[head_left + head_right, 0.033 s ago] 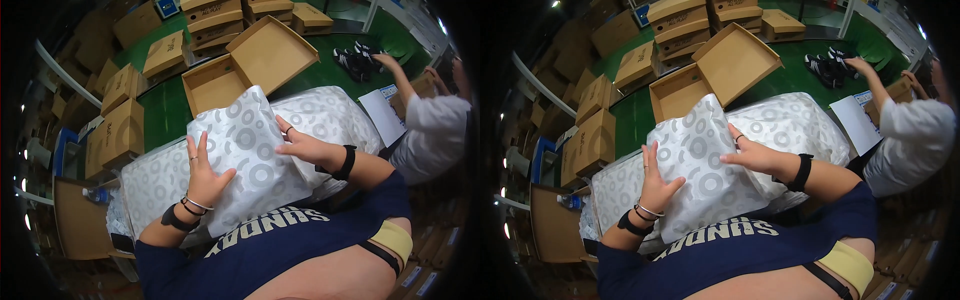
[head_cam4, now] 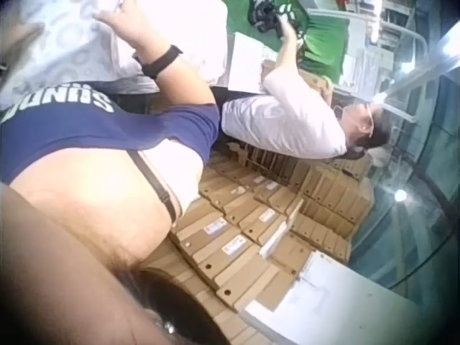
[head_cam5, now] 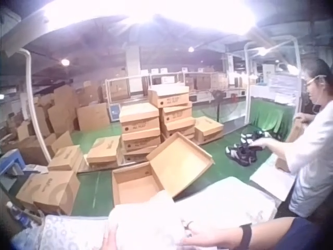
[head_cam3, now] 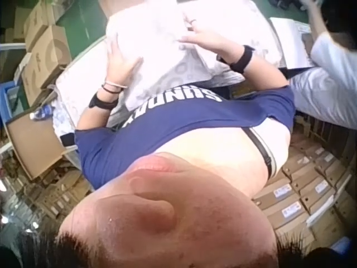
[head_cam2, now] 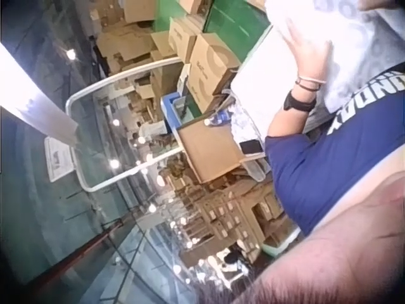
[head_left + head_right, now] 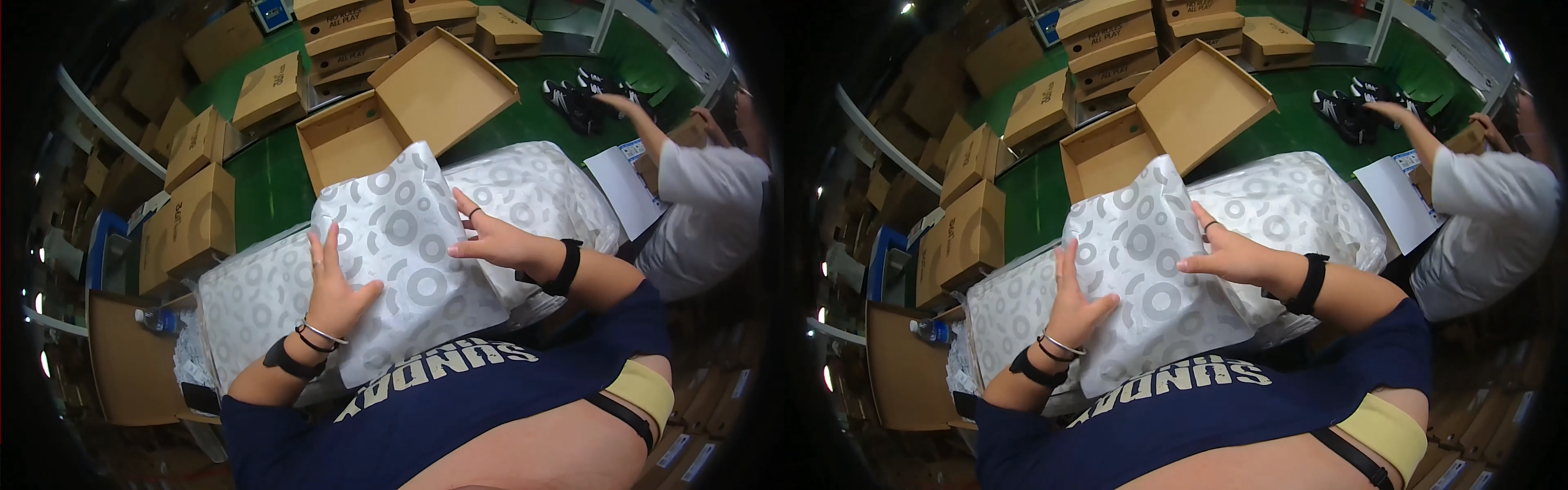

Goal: The recorder is packing manufactured shoes into their respective boxes with tissue paper in a factory or warehouse setting.

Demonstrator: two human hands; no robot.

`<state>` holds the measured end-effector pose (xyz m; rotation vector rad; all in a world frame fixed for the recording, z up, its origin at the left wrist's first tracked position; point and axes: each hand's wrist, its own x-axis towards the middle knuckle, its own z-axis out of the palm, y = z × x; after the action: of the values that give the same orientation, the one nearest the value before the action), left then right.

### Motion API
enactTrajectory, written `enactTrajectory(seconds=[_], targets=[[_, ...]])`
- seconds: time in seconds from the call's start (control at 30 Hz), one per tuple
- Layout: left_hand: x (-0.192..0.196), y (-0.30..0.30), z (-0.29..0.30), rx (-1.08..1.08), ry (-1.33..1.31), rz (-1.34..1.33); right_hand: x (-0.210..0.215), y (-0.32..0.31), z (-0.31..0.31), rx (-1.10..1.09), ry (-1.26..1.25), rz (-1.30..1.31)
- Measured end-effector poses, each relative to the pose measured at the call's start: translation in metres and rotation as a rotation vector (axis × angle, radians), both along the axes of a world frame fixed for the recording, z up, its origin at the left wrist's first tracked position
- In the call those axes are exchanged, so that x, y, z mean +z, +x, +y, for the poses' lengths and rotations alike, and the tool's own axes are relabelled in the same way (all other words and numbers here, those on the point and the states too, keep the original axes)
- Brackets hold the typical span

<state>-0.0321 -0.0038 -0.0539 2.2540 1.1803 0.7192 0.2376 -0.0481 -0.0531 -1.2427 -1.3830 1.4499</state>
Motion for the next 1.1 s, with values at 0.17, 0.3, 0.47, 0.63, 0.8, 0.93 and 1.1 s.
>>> enactTrajectory(seconds=[0.17, 0.3, 0.47, 0.63, 0.8, 0.93, 1.1], targets=[[-0.037, -0.013, -0.007, -0.018, -0.707, -0.635, -0.017, 0.006, -0.012, 0.129, -0.265, -0.035], [-0.025, -0.013, -0.005, 0.045, -0.740, -0.732, -0.015, -0.021, -0.018, -0.007, -0.175, 0.108], [0.009, -0.004, 0.111, -0.058, -0.760, -0.832, 0.018, -0.014, 0.077, -0.204, -0.066, 0.227], [-0.058, -0.034, 0.288, 0.070, -0.821, -0.848, 0.027, -0.028, 0.198, -0.172, -0.199, 0.288], [-0.069, 0.046, 0.253, 0.531, -0.148, 0.797, -0.063, -0.016, 0.207, -0.234, 0.011, -0.557], [-0.078, -0.027, 0.247, 0.259, -0.203, 0.659, -0.061, -0.034, 0.166, 0.066, 0.314, -0.797], [-0.049, -0.185, 0.227, 0.493, -0.054, 0.425, -0.029, -0.017, 0.115, 0.440, 0.068, -1.215]])
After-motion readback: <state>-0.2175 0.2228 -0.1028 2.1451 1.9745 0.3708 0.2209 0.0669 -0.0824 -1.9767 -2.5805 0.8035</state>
